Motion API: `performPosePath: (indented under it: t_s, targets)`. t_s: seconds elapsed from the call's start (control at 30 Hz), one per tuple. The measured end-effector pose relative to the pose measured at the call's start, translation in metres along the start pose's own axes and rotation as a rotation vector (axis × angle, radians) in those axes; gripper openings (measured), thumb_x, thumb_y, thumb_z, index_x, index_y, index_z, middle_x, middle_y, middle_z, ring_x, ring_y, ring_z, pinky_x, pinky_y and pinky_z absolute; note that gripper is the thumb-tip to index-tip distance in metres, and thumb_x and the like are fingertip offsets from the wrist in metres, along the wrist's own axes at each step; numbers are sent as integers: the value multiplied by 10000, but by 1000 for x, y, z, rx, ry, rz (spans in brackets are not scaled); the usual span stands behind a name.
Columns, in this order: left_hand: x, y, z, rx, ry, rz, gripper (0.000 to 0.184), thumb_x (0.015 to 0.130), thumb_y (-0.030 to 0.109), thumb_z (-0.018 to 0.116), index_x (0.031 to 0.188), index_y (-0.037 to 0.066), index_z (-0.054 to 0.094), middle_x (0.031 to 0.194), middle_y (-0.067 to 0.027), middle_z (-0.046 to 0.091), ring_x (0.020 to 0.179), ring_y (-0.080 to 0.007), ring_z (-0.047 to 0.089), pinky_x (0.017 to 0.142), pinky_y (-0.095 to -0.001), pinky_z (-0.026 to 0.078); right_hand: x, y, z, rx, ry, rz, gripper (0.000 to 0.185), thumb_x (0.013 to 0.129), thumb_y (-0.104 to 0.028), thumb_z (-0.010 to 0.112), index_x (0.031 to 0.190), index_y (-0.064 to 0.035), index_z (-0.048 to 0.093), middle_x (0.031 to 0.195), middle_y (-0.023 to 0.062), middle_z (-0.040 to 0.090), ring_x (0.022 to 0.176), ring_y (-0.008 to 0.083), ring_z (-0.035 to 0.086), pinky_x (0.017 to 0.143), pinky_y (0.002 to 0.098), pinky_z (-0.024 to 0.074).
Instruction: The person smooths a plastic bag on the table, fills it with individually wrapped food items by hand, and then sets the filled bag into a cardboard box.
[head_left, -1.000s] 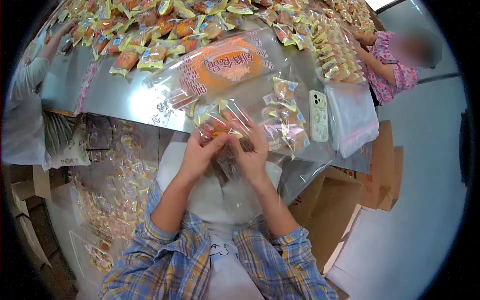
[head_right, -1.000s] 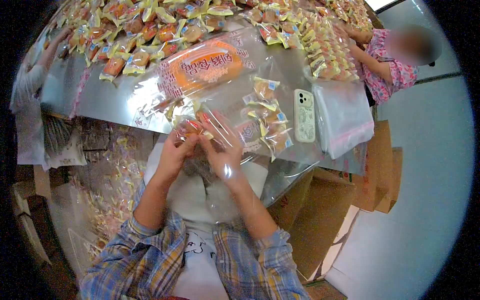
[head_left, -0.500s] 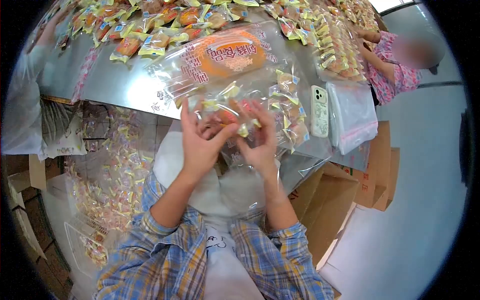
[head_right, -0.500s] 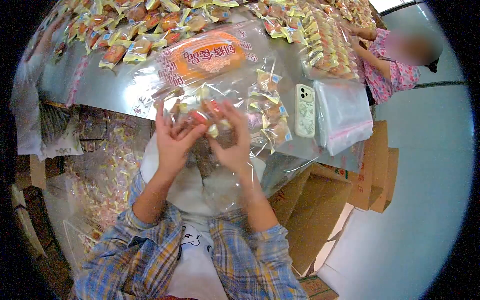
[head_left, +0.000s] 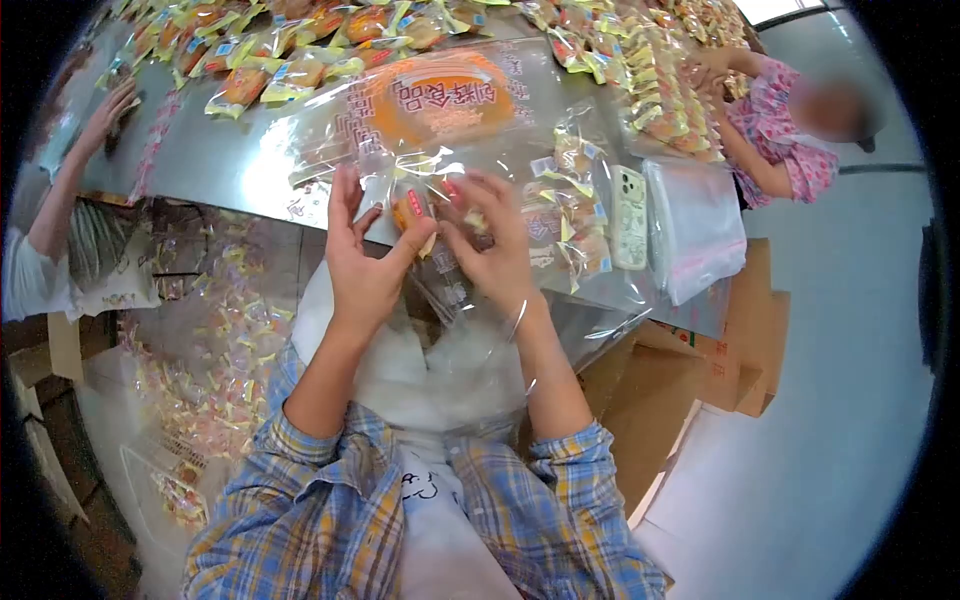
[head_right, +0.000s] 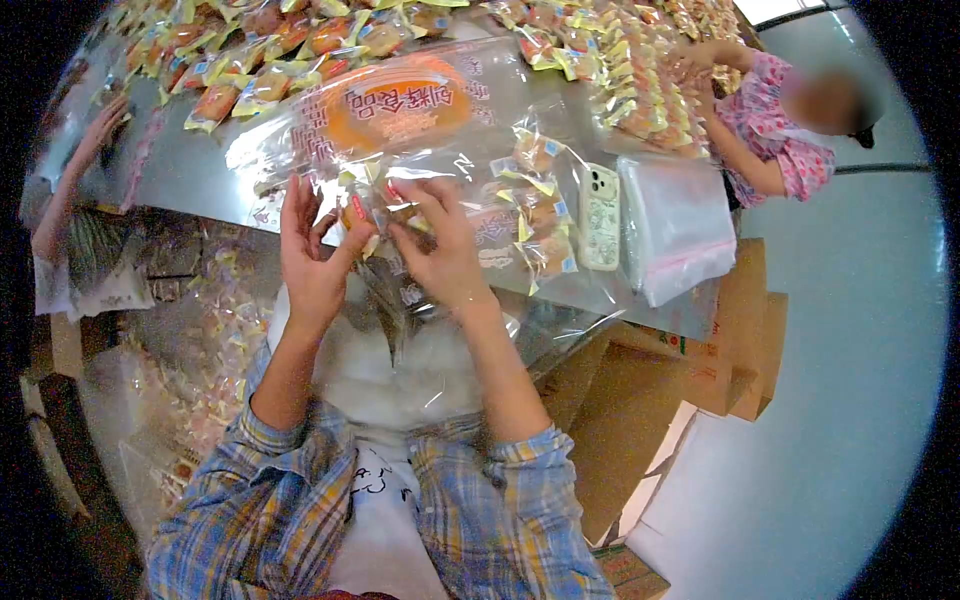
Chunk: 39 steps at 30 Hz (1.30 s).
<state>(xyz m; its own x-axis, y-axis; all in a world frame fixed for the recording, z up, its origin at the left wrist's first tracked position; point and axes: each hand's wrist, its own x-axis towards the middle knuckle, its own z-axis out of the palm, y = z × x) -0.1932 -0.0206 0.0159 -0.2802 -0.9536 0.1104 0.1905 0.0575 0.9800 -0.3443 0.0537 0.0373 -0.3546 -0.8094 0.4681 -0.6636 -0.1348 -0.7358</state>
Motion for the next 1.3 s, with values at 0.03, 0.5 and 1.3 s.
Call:
performPosePath:
  t_s: [0.03,0.5,1.3]
  targets:
    - [1,-1,-5,-6,-22,-10,999,804,211,897,1571,-36,307,1615,-259,331,1428,-288,432,1126,-392,408,2,2,5,25,-5,-6,458,823,22,757,1258,-61,643,1208,148,637,1115,300,642,920,381,529]
    - [0,-2,-28,448,-3,311,430,943,148,695,1315,-33,576,1459,-217,522,1283,-310,561,1056,-397,463,-8,9,11,79,-80,181,596,757,-96,857,1300,-71,613,1254,129,621,1101,249,655,924,377,554]
    - [4,-22,-57,560,113,513,157,938,27,662,1088,-9,632,1077,-97,591,1003,-231,571,908,-338,475,-11,18,11,49,-39,116,539,683,-132,809,1204,-135,674,960,65,691,938,276,647,908,400,463]
